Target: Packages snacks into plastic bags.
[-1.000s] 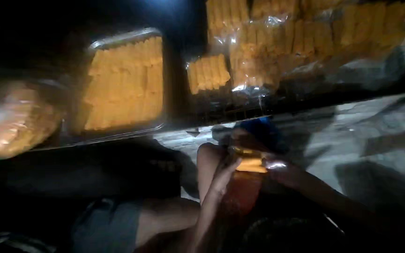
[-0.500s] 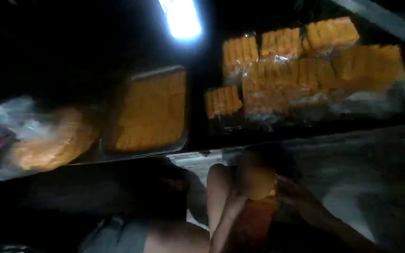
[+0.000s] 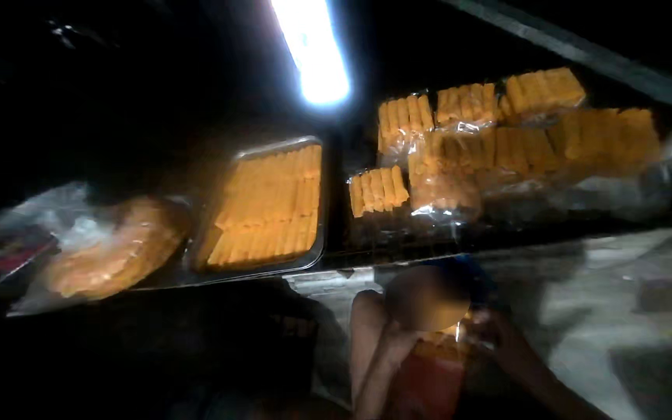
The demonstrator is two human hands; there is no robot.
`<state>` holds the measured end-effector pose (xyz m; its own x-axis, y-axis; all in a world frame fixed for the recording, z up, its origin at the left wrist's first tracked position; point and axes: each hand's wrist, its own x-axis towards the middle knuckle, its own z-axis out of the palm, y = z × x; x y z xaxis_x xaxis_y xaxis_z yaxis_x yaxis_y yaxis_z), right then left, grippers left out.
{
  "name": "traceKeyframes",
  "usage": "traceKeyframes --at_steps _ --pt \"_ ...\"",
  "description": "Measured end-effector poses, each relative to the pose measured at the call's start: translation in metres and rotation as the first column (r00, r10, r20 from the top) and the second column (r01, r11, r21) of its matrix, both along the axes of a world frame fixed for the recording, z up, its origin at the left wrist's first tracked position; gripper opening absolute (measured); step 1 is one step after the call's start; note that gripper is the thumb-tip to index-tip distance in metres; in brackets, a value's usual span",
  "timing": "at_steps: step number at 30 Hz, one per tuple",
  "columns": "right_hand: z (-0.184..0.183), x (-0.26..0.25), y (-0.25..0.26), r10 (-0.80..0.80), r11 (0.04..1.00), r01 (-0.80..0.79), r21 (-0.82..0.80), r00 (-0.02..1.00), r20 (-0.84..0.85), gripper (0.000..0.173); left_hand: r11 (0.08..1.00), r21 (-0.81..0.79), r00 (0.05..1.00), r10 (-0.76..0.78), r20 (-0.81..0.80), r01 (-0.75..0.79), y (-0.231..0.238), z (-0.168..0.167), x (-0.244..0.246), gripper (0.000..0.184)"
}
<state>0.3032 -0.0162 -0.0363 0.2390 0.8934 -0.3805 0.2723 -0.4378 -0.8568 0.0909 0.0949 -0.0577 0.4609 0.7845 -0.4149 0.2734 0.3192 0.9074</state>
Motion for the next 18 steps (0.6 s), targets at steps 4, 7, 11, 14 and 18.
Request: traceKeyframes --at_steps 4,7,11,14,18 --pt "0.005 0.005 -0.002 0.081 0.997 -0.081 -0.001 0.996 0.034 0.04 0.999 0.032 0.996 -0.032 -0.084 0.035 0.003 -0.001 -0.002 0.058" --pt "0.01 0.005 -0.003 0.156 0.988 -0.155 -0.018 0.984 0.084 0.033 0.998 -0.063 0.993 -0.036 -0.11 0.03 0.008 0.01 -0.004 0.048" --pt "0.013 0.0 -0.006 0.173 0.984 -0.166 -0.066 0.978 0.117 0.033 0.916 -0.4 0.998 0.052 0.023 -0.038 0.015 0.01 -0.01 0.022" --pt "0.009 0.002 -0.006 0.19 0.981 -0.184 -0.063 0.976 0.104 0.033 0.89 -0.455 0.997 0.058 0.054 -0.027 0.02 0.003 -0.013 0.023" --pt "0.005 0.002 -0.005 0.243 0.97 -0.242 -0.037 0.969 0.038 0.028 0.893 -0.45 0.999 0.041 0.031 -0.023 0.023 0.001 -0.013 0.022"
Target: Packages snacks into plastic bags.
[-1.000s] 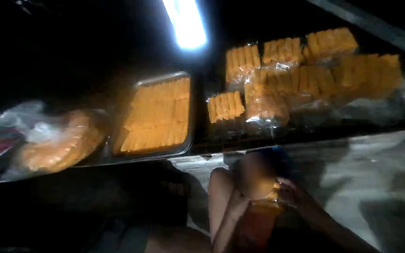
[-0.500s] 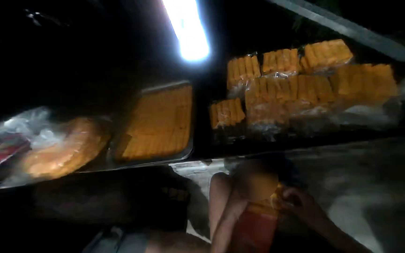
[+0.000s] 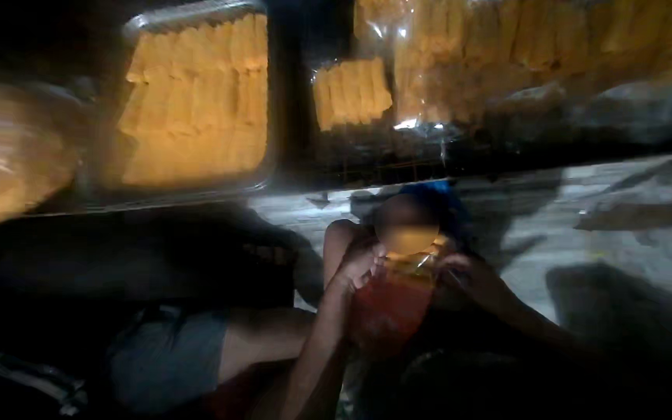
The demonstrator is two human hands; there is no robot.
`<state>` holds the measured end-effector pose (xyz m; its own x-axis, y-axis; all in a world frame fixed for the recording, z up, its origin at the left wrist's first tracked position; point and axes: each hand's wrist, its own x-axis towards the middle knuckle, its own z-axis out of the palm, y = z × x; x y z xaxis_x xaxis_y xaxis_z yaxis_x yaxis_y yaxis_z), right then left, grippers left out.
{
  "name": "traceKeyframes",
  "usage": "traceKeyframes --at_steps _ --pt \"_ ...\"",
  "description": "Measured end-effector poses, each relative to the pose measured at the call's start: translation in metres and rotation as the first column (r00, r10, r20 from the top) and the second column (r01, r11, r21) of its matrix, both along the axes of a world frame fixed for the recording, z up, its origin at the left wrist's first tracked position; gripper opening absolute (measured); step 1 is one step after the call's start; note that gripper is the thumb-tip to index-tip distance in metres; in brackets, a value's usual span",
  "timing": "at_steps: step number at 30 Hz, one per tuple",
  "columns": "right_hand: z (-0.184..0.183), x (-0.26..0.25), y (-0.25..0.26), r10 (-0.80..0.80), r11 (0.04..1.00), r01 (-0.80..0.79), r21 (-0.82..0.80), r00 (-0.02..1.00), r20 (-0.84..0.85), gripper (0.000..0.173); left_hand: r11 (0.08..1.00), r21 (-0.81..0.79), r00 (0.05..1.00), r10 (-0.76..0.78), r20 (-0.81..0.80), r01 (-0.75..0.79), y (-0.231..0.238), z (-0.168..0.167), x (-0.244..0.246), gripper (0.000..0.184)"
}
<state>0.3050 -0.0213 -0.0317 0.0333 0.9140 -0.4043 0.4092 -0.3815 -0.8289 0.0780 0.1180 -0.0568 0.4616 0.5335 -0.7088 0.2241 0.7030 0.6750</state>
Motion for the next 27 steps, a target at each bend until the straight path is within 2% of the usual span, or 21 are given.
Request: traceKeyframes --at_steps 5,8,11,17,21,23,25,27 --pt "-0.002 0.002 0.002 0.058 0.998 -0.058 -0.013 0.997 -0.055 0.03 1.0 0.025 0.999 0.009 -0.034 -0.008 -0.002 0.002 0.001 0.02" --pt "-0.003 0.005 0.001 0.05 0.999 -0.049 -0.015 0.999 0.01 0.03 0.999 0.037 0.999 0.014 -0.03 -0.013 -0.001 0.002 0.001 0.019" --pt "-0.005 0.005 -0.001 0.108 0.994 -0.109 0.02 0.993 0.035 0.031 0.999 0.032 1.0 0.009 -0.012 -0.008 -0.001 0.0 0.001 0.018" --pt "-0.004 0.009 -0.002 0.189 0.982 -0.189 0.014 0.981 -0.035 0.034 0.999 0.039 0.999 0.029 -0.028 -0.028 -0.002 -0.002 0.002 0.018" --pt "-0.008 0.013 -0.004 0.074 0.994 -0.073 0.085 0.997 -0.01 0.036 0.998 0.057 0.998 0.023 -0.05 -0.02 -0.004 -0.003 0.002 0.019" --pt "-0.008 0.014 -0.003 0.005 0.999 -0.006 0.034 1.0 0.012 0.039 0.997 0.073 0.997 0.016 -0.069 -0.011 -0.003 -0.001 0.002 0.024" --pt "-0.006 0.013 0.0 -0.015 1.0 0.015 -0.003 1.0 0.006 0.038 0.996 0.083 0.998 0.026 -0.054 -0.022 -0.004 -0.003 0.003 0.021" --pt "-0.007 0.012 0.002 0.008 1.0 -0.008 0.001 1.0 -0.002 0.039 0.997 0.071 1.0 0.027 -0.01 -0.026 -0.004 -0.007 0.0 0.028"
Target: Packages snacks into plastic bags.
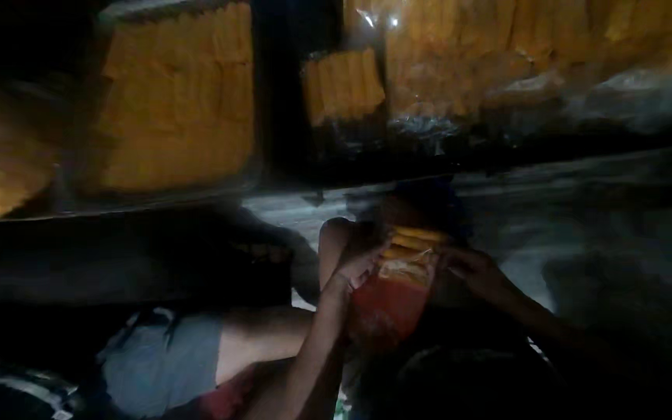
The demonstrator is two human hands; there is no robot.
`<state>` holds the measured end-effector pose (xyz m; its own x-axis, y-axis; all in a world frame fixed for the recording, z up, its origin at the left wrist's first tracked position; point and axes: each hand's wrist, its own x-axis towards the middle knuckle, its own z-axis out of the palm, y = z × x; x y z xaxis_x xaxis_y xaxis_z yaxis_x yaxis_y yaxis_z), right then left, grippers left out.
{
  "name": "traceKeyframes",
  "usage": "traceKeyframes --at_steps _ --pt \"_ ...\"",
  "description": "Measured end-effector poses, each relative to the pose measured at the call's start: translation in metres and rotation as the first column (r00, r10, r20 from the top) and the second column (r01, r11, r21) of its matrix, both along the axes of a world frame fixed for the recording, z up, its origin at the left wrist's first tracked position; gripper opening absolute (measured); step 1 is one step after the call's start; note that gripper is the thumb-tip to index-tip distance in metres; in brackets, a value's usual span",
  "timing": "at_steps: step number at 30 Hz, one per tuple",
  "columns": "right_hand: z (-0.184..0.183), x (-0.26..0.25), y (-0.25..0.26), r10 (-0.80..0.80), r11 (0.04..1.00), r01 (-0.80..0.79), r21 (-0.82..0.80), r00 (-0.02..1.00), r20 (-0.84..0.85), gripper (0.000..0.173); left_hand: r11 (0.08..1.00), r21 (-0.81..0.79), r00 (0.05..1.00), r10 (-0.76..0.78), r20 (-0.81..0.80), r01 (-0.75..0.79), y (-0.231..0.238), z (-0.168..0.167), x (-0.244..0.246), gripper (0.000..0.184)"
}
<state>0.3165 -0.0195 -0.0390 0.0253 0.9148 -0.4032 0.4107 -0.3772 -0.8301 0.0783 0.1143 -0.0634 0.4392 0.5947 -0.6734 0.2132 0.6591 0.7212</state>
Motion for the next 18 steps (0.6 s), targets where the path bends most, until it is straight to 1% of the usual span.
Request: traceKeyframes --at_steps 1,4,6,7,9,11,13,16,18 --pt "0.0 -0.002 0.001 0.012 1.0 -0.012 0.01 1.0 -0.01 0.039 1.0 0.006 1.0 0.003 0.0 -0.003 -0.001 0.0 0.001 0.028" --pt "-0.004 -0.006 0.005 0.057 0.995 -0.059 0.083 0.998 0.03 0.037 1.0 0.009 1.0 -0.008 0.013 0.008 -0.002 0.006 0.002 0.028" --pt "-0.005 -0.007 0.006 0.043 0.998 -0.044 0.044 0.999 0.025 0.038 1.0 0.011 1.0 -0.013 -0.009 0.013 -0.001 0.009 0.005 0.033" --pt "-0.005 -0.007 0.007 0.013 1.0 -0.013 0.012 1.0 0.006 0.04 1.0 0.029 0.999 -0.006 -0.04 0.008 -0.001 0.01 0.007 0.034" --pt "-0.002 -0.007 0.005 -0.062 0.998 0.062 -0.024 0.998 0.012 0.049 0.996 0.091 0.993 0.011 -0.12 0.0 0.0 0.01 0.013 0.032" --pt "0.0 -0.008 0.004 -0.105 0.994 0.106 -0.033 0.994 0.042 0.052 0.992 0.125 0.988 0.002 -0.154 0.017 0.001 0.009 0.015 0.04" --pt "-0.001 -0.008 0.004 -0.108 0.993 0.111 -0.03 0.992 0.07 0.052 0.986 0.162 0.98 -0.012 -0.2 0.045 0.0 0.011 0.018 0.042" --pt "0.0 -0.007 0.005 -0.067 0.996 0.07 -0.05 0.997 0.05 0.051 0.987 0.156 0.981 -0.004 -0.195 0.035 0.0 0.01 0.02 0.042" --pt "0.001 -0.008 0.008 -0.033 0.999 0.034 -0.041 0.999 0.025 0.049 0.986 0.166 0.985 0.012 -0.174 0.017 0.0 0.009 0.019 0.037"
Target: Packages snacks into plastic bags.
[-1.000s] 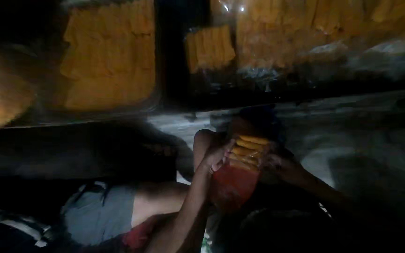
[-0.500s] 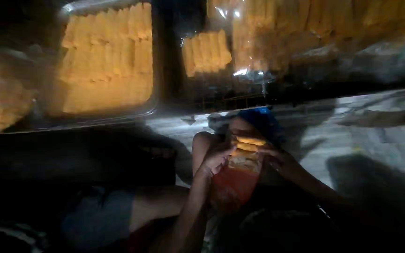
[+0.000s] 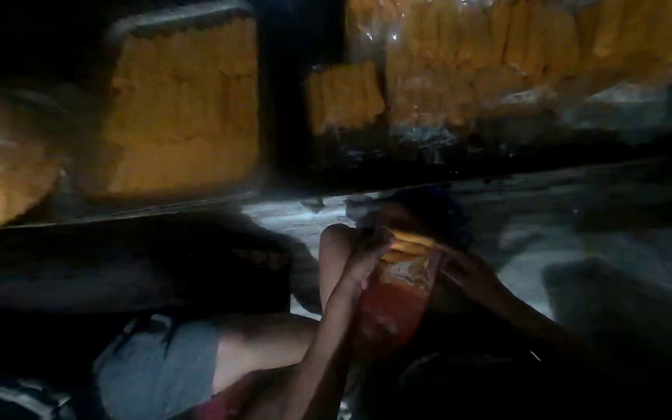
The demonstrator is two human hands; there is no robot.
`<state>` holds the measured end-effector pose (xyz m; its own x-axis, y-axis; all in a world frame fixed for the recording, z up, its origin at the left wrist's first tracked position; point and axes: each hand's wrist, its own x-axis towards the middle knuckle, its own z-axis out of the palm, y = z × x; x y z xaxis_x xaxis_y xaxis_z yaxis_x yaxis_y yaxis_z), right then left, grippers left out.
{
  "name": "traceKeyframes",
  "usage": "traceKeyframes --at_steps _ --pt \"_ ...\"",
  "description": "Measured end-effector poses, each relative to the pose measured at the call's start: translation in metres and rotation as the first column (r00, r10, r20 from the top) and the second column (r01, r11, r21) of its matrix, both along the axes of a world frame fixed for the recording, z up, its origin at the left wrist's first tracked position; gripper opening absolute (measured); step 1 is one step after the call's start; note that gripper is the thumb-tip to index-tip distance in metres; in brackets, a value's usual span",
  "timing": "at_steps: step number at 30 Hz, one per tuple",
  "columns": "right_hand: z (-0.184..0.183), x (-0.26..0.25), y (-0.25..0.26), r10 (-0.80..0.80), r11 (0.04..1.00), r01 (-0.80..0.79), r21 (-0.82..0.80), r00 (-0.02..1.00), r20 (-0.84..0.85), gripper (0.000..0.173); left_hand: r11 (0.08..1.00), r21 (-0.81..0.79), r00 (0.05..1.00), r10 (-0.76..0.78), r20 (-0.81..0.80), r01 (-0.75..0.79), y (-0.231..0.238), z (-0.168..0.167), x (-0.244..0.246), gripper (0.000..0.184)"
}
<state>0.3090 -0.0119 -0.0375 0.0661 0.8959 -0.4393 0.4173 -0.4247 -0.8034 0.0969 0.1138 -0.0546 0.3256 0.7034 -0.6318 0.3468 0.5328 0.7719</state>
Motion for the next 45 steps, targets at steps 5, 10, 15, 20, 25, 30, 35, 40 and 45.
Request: traceKeyframes --at_steps 5,10,15,20,25,30,35,40,45 --pt "-0.013 0.001 0.009 0.098 0.991 -0.097 0.094 0.995 -0.003 0.05 0.997 -0.075 0.999 0.036 -0.009 -0.036 0.001 0.001 -0.001 0.036" --pt "-0.01 0.003 0.008 0.049 0.995 -0.045 0.086 0.998 -0.038 0.053 0.996 -0.071 0.999 0.051 -0.016 -0.052 0.004 -0.004 0.002 0.027" --pt "-0.009 0.002 0.002 0.033 0.995 -0.029 0.098 0.999 -0.039 0.044 0.997 -0.068 0.997 0.028 0.074 -0.023 0.002 0.0 -0.003 0.017" --pt "-0.009 0.003 0.002 0.077 0.993 -0.076 0.088 0.997 -0.007 0.044 0.998 -0.053 0.999 0.019 0.042 -0.017 0.002 -0.004 -0.002 0.022" --pt "-0.002 0.001 0.004 0.194 0.978 -0.202 0.059 0.973 0.124 0.045 1.0 -0.01 1.0 0.006 -0.002 -0.006 0.001 0.0 0.0 0.03" --pt "-0.004 0.004 0.001 0.143 0.99 -0.144 0.006 0.989 0.046 0.048 0.999 -0.034 0.999 -0.024 0.023 0.024 -0.001 -0.003 -0.003 0.042" --pt "-0.008 0.006 -0.008 0.143 0.984 -0.147 0.104 0.989 0.047 0.036 0.997 -0.072 1.0 -0.015 -0.004 0.015 -0.001 0.001 -0.002 0.039" --pt "-0.018 0.003 -0.008 0.183 0.944 -0.219 0.245 0.97 0.16 0.037 0.999 -0.048 1.0 -0.016 -0.005 0.016 0.0 -0.007 -0.004 0.034" --pt "0.004 0.01 -0.001 0.076 0.997 -0.076 0.012 0.996 0.043 0.039 0.998 -0.067 0.999 -0.002 0.034 0.004 -0.003 -0.003 -0.003 0.039"
